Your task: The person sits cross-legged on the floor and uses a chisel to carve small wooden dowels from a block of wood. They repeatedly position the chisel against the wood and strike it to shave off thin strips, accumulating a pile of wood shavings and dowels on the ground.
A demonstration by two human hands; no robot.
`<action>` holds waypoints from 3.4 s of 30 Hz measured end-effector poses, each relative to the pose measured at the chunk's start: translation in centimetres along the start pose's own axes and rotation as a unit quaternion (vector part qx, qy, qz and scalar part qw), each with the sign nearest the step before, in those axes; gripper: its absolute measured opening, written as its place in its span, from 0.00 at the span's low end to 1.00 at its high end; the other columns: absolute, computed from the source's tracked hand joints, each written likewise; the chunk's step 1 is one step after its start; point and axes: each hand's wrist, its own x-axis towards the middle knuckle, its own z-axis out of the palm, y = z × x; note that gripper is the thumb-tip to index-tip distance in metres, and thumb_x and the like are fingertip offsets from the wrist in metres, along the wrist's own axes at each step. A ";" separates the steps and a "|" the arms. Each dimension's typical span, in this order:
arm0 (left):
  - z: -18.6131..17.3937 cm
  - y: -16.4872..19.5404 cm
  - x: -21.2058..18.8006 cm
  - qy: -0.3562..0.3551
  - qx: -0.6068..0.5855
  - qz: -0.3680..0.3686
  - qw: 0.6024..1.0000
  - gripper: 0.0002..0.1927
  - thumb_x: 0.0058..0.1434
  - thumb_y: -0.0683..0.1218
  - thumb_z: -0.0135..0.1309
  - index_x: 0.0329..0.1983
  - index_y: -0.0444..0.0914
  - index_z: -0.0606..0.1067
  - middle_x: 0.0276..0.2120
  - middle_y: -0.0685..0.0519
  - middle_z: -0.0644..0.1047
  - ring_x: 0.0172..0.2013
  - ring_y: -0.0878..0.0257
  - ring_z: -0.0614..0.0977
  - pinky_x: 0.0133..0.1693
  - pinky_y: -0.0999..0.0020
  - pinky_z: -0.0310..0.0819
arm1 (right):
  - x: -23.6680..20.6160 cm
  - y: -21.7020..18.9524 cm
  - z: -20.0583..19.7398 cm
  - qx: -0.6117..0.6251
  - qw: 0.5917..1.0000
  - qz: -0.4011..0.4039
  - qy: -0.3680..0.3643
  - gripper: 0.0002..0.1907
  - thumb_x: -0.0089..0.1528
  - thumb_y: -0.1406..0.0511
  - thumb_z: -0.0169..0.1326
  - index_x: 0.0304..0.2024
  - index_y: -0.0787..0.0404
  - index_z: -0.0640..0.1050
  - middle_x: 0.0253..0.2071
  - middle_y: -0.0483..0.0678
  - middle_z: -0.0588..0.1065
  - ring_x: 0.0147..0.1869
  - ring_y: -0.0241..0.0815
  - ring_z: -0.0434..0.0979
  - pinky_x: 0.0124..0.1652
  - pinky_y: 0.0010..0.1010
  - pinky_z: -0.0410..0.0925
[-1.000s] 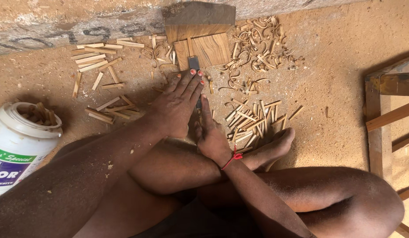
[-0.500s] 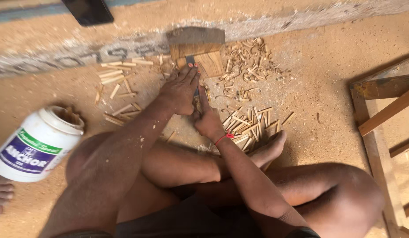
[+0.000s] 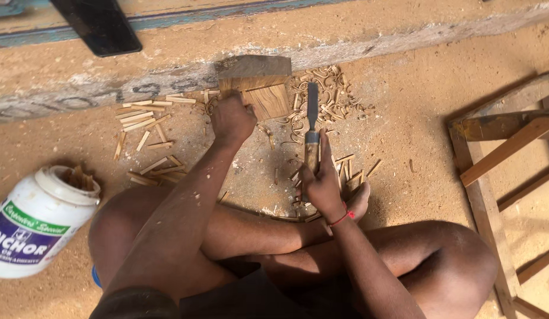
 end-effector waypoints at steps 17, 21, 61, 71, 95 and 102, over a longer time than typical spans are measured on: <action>-1.3 -1.4 1.0 -0.066 -0.103 -0.129 0.984 0.15 0.51 0.53 0.71 0.34 0.39 0.83 0.32 0.45 0.83 0.34 0.52 0.86 0.39 0.54 0.79 | -2.1 2.9 5.3 -0.229 0.963 -0.043 -0.133 0.45 0.67 0.63 0.53 0.79 0.44 0.44 0.38 0.66 0.82 0.41 0.64 0.83 0.52 0.53 0.74; -2.6 -0.7 -1.1 -0.114 0.006 -0.014 0.993 0.07 0.67 0.43 0.55 0.37 0.36 0.81 0.37 0.44 0.83 0.35 0.54 0.87 0.39 0.55 0.83 | -1.7 3.4 5.7 -0.247 0.955 -0.062 -0.155 0.47 0.66 0.65 0.51 0.78 0.47 0.38 0.41 0.64 0.80 0.37 0.64 0.84 0.52 0.51 0.74; -2.9 -0.6 -1.0 -0.058 0.035 0.010 0.998 0.20 0.61 0.51 0.62 0.48 0.32 0.73 0.40 0.41 0.81 0.39 0.47 0.85 0.40 0.51 0.81 | 0.0 -4.2 -6.3 0.050 0.998 0.017 -0.021 0.49 0.64 0.72 0.48 0.78 0.41 0.38 0.35 0.46 0.73 0.21 0.36 0.72 0.19 0.33 0.74; -4.6 -0.1 -3.2 -0.042 -0.088 0.136 0.986 0.22 0.59 0.40 0.59 0.58 0.33 0.74 0.34 0.46 0.80 0.32 0.53 0.83 0.39 0.54 0.78 | -2.7 -4.7 -7.9 0.066 0.998 0.000 0.017 0.48 0.64 0.72 0.51 0.80 0.45 0.43 0.28 0.49 0.71 0.20 0.35 0.72 0.21 0.28 0.70; -0.2 2.9 -7.5 -0.307 0.069 0.195 0.929 0.18 0.66 0.47 0.55 0.58 0.37 0.76 0.53 0.43 0.78 0.49 0.53 0.80 0.58 0.55 0.73 | -3.7 -4.7 -12.4 0.083 0.980 -0.170 0.056 0.46 0.69 0.77 0.49 0.81 0.48 0.43 0.82 0.58 0.52 0.35 0.32 0.76 0.30 0.24 0.77; 9.4 5.3 -10.1 -0.170 0.271 0.356 0.878 0.24 0.50 0.38 0.54 0.53 0.31 0.75 0.57 0.32 0.74 0.59 0.42 0.72 0.64 0.49 0.63 | -3.6 -2.4 -13.8 0.115 0.984 -0.118 0.072 0.47 0.67 0.76 0.50 0.80 0.46 0.42 0.76 0.57 0.59 0.35 0.32 0.78 0.30 0.24 0.79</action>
